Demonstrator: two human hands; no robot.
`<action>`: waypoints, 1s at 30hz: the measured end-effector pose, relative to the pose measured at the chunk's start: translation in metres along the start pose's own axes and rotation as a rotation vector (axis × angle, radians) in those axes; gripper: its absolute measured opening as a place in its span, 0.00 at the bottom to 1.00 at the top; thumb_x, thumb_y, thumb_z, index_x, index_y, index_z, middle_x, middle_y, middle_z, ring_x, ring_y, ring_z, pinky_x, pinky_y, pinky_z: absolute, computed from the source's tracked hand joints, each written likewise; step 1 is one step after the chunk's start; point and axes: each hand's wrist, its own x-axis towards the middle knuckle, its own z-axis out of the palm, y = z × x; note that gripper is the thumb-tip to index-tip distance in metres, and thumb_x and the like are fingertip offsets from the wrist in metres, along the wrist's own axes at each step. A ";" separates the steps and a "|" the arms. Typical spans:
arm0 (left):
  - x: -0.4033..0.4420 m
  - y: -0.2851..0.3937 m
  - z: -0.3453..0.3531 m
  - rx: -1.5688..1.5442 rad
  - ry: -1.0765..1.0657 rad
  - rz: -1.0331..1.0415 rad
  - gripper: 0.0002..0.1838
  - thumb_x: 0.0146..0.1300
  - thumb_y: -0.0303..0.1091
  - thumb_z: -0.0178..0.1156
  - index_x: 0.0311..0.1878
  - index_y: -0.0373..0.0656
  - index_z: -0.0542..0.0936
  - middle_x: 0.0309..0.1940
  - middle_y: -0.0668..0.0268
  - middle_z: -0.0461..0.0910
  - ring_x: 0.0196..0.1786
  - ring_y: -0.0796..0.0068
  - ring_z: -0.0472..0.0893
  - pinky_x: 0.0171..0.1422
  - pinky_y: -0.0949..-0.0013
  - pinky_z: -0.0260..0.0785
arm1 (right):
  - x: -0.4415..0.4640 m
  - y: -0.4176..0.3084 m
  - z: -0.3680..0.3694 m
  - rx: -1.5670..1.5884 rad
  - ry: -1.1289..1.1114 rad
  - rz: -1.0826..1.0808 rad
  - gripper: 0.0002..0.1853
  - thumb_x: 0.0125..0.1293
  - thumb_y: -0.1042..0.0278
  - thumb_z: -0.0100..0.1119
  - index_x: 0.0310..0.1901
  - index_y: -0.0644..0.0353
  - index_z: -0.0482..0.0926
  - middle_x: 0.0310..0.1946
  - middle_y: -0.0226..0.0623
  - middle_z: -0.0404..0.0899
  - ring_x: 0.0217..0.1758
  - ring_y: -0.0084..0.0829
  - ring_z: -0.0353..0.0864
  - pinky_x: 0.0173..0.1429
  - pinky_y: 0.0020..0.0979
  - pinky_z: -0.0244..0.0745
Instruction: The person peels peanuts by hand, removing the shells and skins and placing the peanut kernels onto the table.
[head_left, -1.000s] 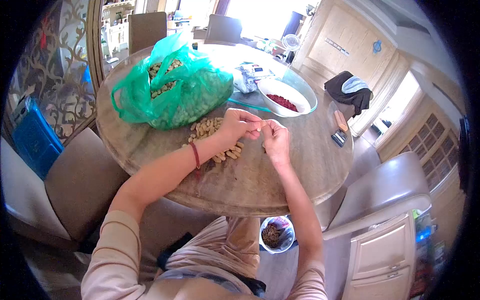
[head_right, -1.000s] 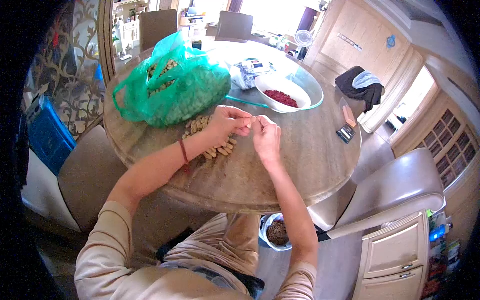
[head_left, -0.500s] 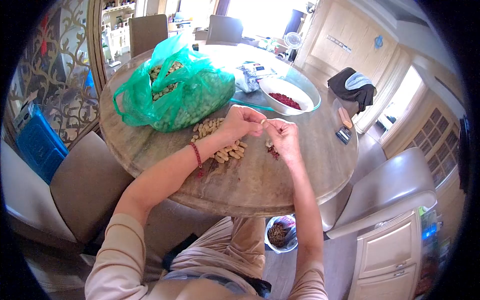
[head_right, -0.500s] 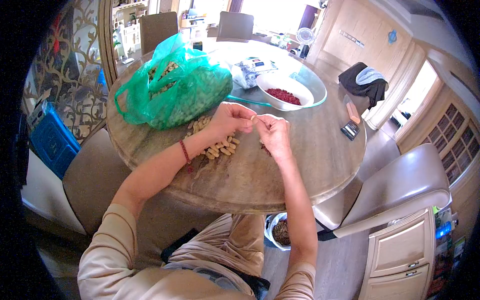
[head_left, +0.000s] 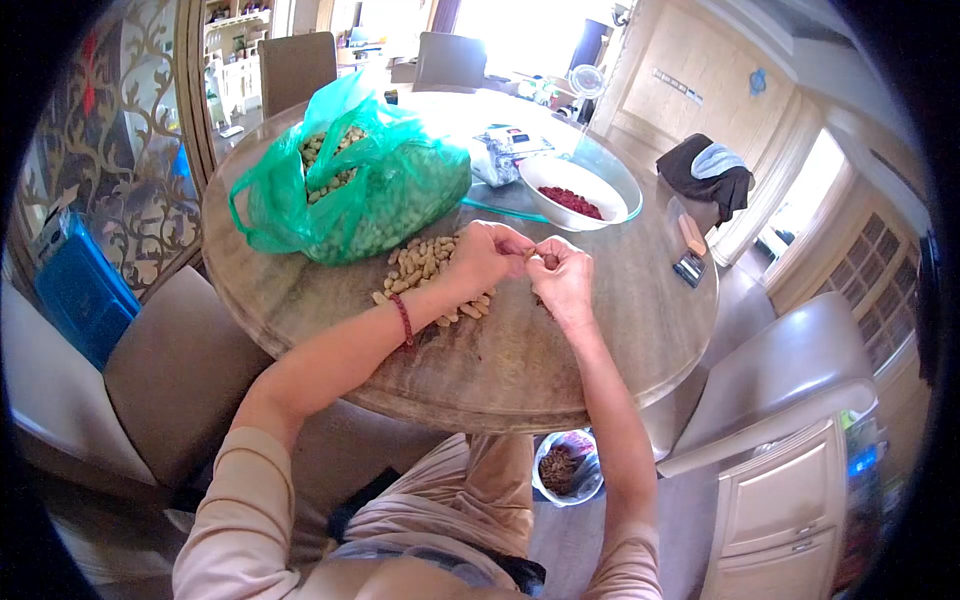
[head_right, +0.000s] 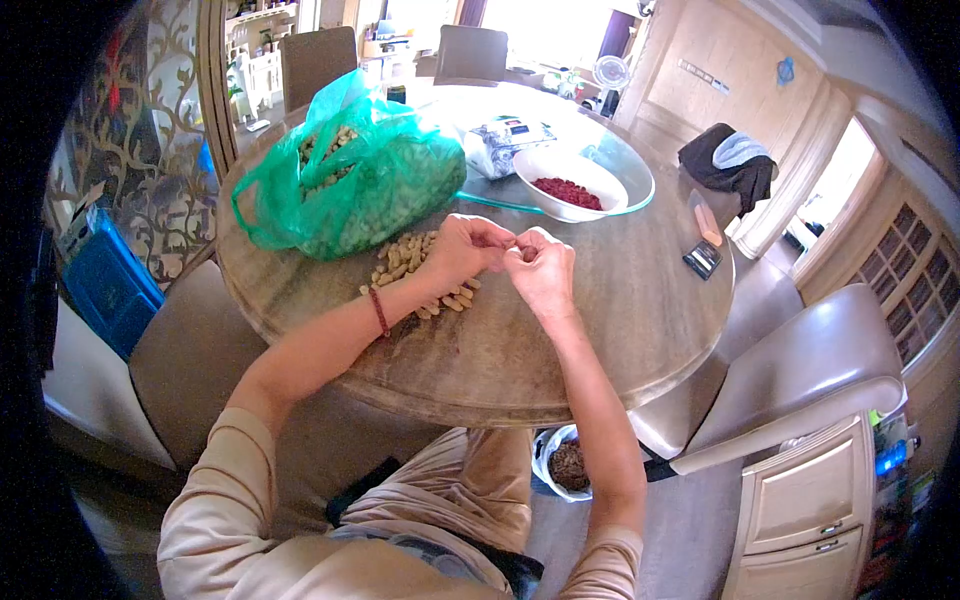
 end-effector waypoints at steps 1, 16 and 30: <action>-0.001 0.001 0.002 0.001 0.018 -0.008 0.10 0.47 0.17 0.61 0.35 0.31 0.80 0.28 0.62 0.81 0.29 0.80 0.79 0.32 0.77 0.74 | 0.000 0.001 0.001 0.003 0.002 0.002 0.04 0.49 0.75 0.56 0.25 0.66 0.78 0.12 0.24 0.67 0.17 0.12 0.60 0.21 0.22 0.58; -0.004 0.005 0.003 -0.322 0.031 -0.174 0.10 0.52 0.19 0.59 0.39 0.28 0.77 0.34 0.57 0.79 0.33 0.72 0.80 0.39 0.70 0.78 | 0.003 0.017 0.012 0.074 -0.007 0.057 0.09 0.56 0.70 0.48 0.29 0.68 0.75 0.20 0.50 0.75 0.25 0.42 0.78 0.35 0.37 0.71; 0.006 0.001 -0.002 -0.205 0.081 -0.165 0.12 0.53 0.23 0.62 0.40 0.29 0.76 0.33 0.58 0.79 0.32 0.73 0.80 0.37 0.72 0.77 | 0.008 0.029 0.020 0.496 -0.148 0.361 0.12 0.67 0.62 0.47 0.32 0.62 0.74 0.18 0.27 0.70 0.21 0.16 0.68 0.21 0.21 0.60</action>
